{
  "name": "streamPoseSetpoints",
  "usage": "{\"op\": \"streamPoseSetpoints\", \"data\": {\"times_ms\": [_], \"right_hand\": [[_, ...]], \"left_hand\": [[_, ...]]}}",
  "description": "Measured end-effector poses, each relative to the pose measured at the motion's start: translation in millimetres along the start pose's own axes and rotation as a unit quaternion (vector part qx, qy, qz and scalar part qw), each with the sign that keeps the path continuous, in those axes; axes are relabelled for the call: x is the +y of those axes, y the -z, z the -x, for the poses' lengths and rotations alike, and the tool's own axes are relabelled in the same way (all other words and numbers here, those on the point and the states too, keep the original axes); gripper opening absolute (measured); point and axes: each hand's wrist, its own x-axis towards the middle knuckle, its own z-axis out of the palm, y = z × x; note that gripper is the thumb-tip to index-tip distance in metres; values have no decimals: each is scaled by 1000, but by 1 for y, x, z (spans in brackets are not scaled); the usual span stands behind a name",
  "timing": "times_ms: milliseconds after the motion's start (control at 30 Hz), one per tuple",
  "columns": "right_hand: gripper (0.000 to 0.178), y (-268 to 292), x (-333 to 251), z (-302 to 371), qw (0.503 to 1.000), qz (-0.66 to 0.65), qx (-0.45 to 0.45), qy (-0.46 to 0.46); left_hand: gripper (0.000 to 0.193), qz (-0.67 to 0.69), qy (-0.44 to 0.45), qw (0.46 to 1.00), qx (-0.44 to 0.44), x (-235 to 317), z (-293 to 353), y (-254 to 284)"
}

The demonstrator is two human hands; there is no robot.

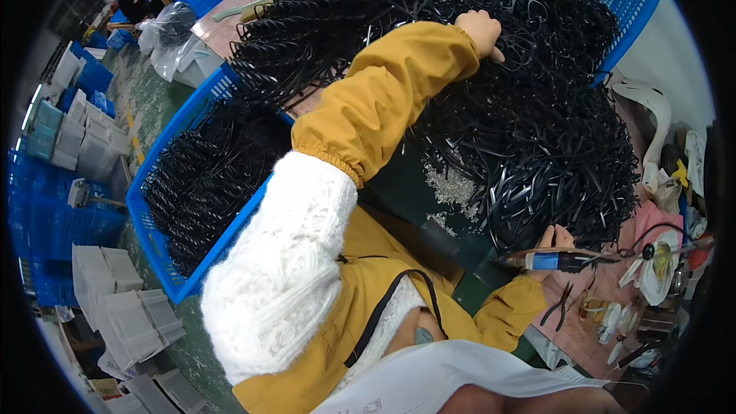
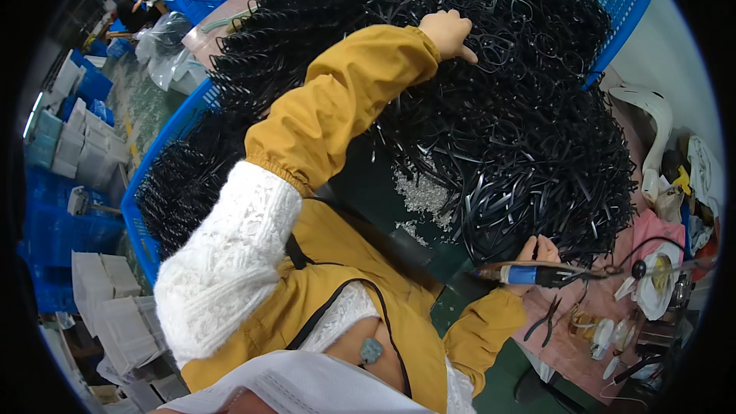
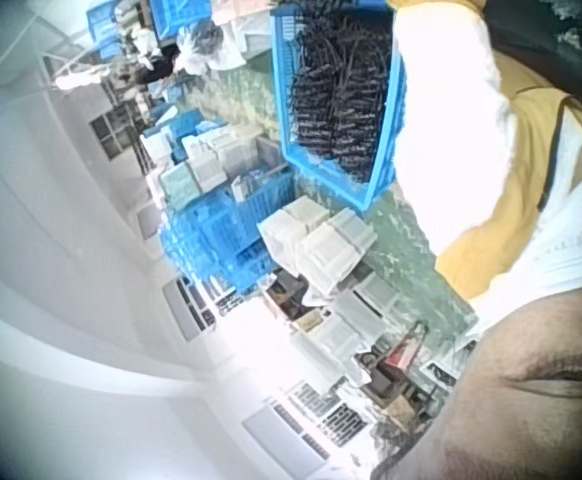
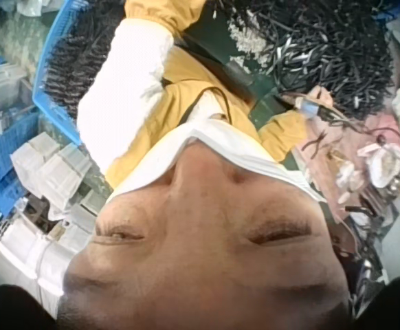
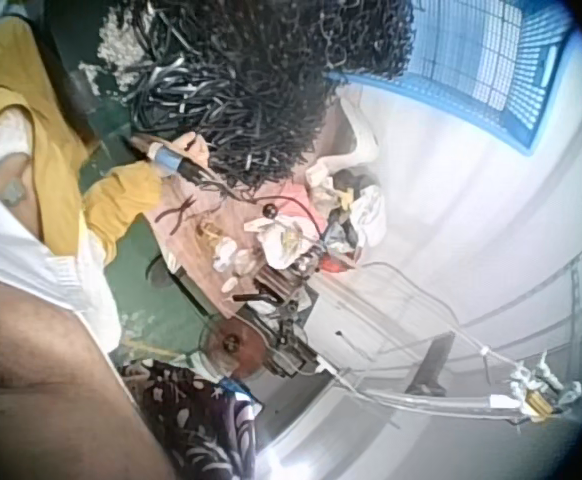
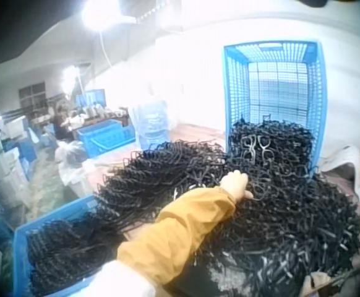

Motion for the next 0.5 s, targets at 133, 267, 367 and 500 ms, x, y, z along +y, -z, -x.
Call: {"op": "streamPoseSetpoints", "data": {"times_ms": [133,267,367,500], "right_hand": [[16,4,5,10,874,-389,103,-273],[17,20,3,17,966,-27,48,-254],[15,47,-6,18,986,28,51,-154],[16,109,-35,27,967,23,214,-133]], "left_hand": [[54,130,-32,990,48,-5,33,29],[27,221,-98,965,105,21,89,51],[21,302,-146,937,93,41,155,60],[26,541,-33,840,-12,44,258,66]]}}
